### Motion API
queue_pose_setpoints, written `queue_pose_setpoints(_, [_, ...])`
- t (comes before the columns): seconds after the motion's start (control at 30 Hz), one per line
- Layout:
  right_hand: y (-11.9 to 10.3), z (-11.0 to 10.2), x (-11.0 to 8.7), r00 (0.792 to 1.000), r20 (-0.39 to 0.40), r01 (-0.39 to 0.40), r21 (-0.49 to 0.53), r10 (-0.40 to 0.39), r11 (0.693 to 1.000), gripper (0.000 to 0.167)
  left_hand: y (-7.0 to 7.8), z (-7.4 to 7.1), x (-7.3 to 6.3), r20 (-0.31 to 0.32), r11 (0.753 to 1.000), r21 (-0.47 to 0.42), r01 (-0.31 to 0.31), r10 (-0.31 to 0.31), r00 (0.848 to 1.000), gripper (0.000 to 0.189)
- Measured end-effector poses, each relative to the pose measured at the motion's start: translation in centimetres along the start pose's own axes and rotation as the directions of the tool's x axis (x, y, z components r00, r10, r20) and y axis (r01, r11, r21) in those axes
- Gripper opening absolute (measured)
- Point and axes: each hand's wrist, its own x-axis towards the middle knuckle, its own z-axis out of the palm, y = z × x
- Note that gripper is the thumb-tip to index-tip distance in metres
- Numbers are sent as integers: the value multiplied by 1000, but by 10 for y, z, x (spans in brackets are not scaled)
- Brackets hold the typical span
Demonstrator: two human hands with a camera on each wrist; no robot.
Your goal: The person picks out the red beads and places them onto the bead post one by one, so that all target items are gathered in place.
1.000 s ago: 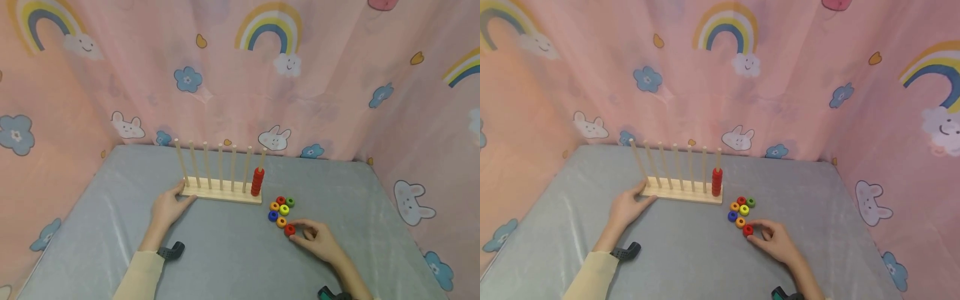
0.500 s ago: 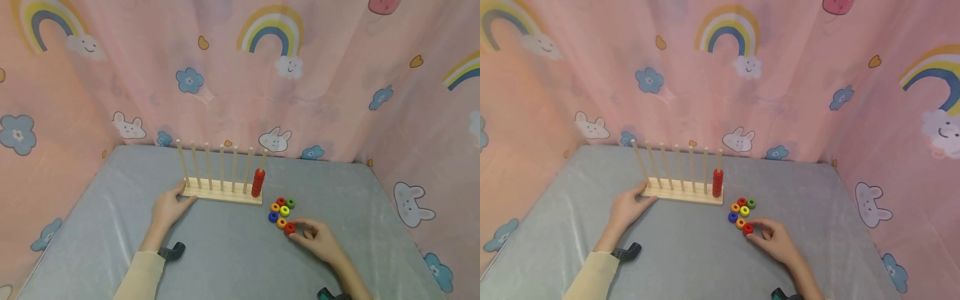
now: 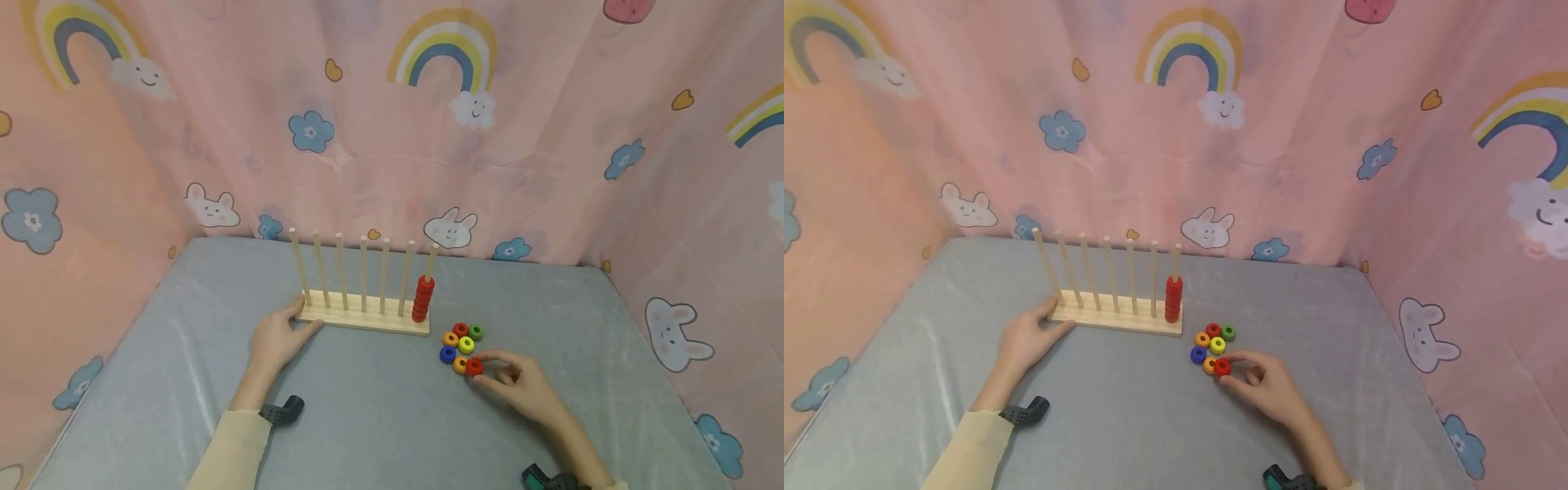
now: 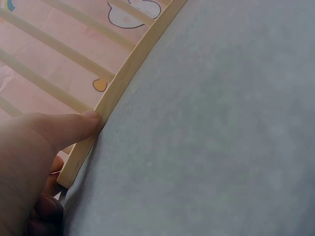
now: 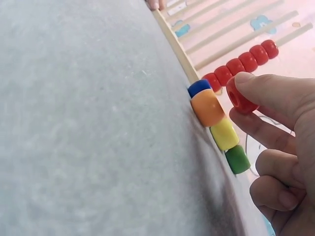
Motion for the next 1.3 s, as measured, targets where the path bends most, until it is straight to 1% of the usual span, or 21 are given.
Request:
queue_pose_setpoints(0.2, [-1, 0, 3, 1000, -3, 16, 10, -16, 1000, 28, 0, 1, 0, -1, 1000, 0, -1, 1, 1000, 76])
queue_pose_setpoints(0.4, [-2, -4, 6, 996, -14, 90, 24, -90, 996, 27, -1, 1, 0, -5, 1000, -5, -4, 4, 1000, 77])
queue_pose_setpoints(0.47, [-3, -5, 7, 995, -18, 103, 24, -102, 994, 27, -1, 0, 0, -7, 1000, -2, -3, 3, 1000, 77])
queue_pose_setpoints(0.53, [-5, -7, 9, 995, -24, 98, 15, -98, 995, 26, 0, 0, 0, -7, 1000, -1, -2, 2, 1000, 77])
queue_pose_setpoints(0.8, [-17, -9, 13, 998, -61, 30, -27, -32, 999, 27, -1, 1, 1, 3, 1000, -4, 6, -6, 1000, 77])
queue_pose_setpoints(1.07, [-28, -9, 23, 990, -109, 87, -7, -87, 996, 28, -1, 0, 1, 7, 1000, -8, 12, -12, 1000, 78])
queue_pose_setpoints(1.3, [-35, -7, 30, 986, -131, 102, -22, -104, 995, 27, 1, 0, 0, 9, 1000, -13, 16, -16, 1000, 77])
